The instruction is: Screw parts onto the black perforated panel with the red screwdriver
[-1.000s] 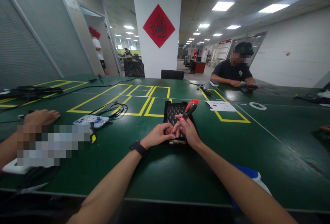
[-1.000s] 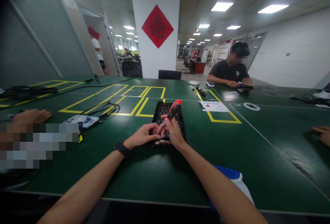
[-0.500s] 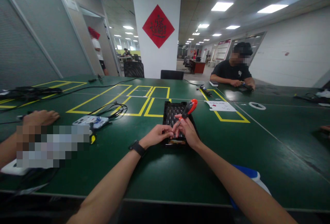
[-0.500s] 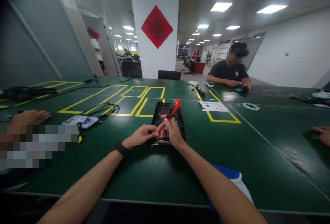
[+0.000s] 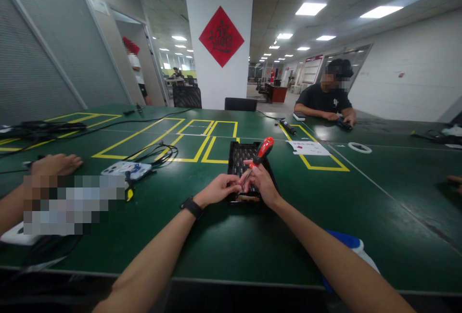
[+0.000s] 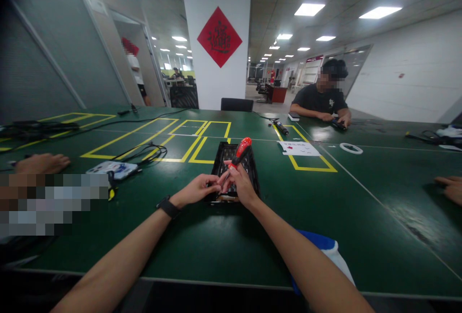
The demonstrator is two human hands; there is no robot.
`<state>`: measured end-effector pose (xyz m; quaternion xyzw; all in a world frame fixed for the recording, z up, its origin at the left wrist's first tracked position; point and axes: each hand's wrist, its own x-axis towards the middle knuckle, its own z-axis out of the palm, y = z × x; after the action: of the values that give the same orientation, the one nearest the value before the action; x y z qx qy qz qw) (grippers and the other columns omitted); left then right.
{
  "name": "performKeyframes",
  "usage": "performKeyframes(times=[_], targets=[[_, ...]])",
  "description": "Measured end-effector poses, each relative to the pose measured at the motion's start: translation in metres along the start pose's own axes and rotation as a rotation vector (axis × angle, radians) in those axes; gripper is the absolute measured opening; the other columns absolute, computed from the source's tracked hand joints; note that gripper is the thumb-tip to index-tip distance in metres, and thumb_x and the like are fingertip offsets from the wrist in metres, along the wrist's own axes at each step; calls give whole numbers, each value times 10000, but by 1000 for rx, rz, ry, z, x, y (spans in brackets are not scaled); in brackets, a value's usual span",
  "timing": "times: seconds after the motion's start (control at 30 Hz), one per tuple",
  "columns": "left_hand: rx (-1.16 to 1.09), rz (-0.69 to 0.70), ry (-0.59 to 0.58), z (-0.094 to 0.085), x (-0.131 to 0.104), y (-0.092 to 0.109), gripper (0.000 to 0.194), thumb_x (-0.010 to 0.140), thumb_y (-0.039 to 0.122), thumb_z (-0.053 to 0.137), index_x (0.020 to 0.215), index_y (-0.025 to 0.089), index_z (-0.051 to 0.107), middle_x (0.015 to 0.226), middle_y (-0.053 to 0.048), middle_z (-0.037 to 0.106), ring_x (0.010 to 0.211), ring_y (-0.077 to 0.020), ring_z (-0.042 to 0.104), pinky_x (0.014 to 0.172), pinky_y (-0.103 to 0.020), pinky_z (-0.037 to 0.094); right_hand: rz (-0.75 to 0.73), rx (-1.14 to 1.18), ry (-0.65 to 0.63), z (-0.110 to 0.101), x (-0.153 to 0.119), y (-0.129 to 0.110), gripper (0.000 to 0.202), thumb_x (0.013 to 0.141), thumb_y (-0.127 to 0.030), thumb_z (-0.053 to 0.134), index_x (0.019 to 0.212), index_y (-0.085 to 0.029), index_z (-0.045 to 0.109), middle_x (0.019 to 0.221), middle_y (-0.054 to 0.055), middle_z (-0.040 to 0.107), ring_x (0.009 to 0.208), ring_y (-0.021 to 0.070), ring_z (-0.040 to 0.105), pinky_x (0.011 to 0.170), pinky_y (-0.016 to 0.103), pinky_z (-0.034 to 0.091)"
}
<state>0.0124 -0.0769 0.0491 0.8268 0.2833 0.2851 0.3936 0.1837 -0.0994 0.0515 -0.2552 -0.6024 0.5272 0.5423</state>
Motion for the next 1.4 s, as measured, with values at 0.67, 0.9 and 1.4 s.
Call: performKeyframes(times=[0.67,0.9,1.4], targets=[[-21,0,19,1,0,-2,311,803,381,499,850,99,621,776,-47,616,715,-135,525,665,-239,403,-3,-20,1,0,0,-1,340,872,-396,346,1125,-175,398,699,6,615,462,92,539,494,231,412],[28,-28,130,7,-1,-5,315,710,419,606,763,110,584,632,15,532,563,-82,440,536,-193,350,-19,-21,25,1,-1,0,316,877,-388,353,1111,-181,409,664,-10,604,453,83,527,502,225,407],[18,-37,140,9,0,-2,319,703,426,607,758,115,563,620,28,511,568,-82,434,542,-191,351,-40,-31,21,0,-1,2,315,885,-377,341,1123,-182,406,680,-6,601,451,81,526,489,224,410]])
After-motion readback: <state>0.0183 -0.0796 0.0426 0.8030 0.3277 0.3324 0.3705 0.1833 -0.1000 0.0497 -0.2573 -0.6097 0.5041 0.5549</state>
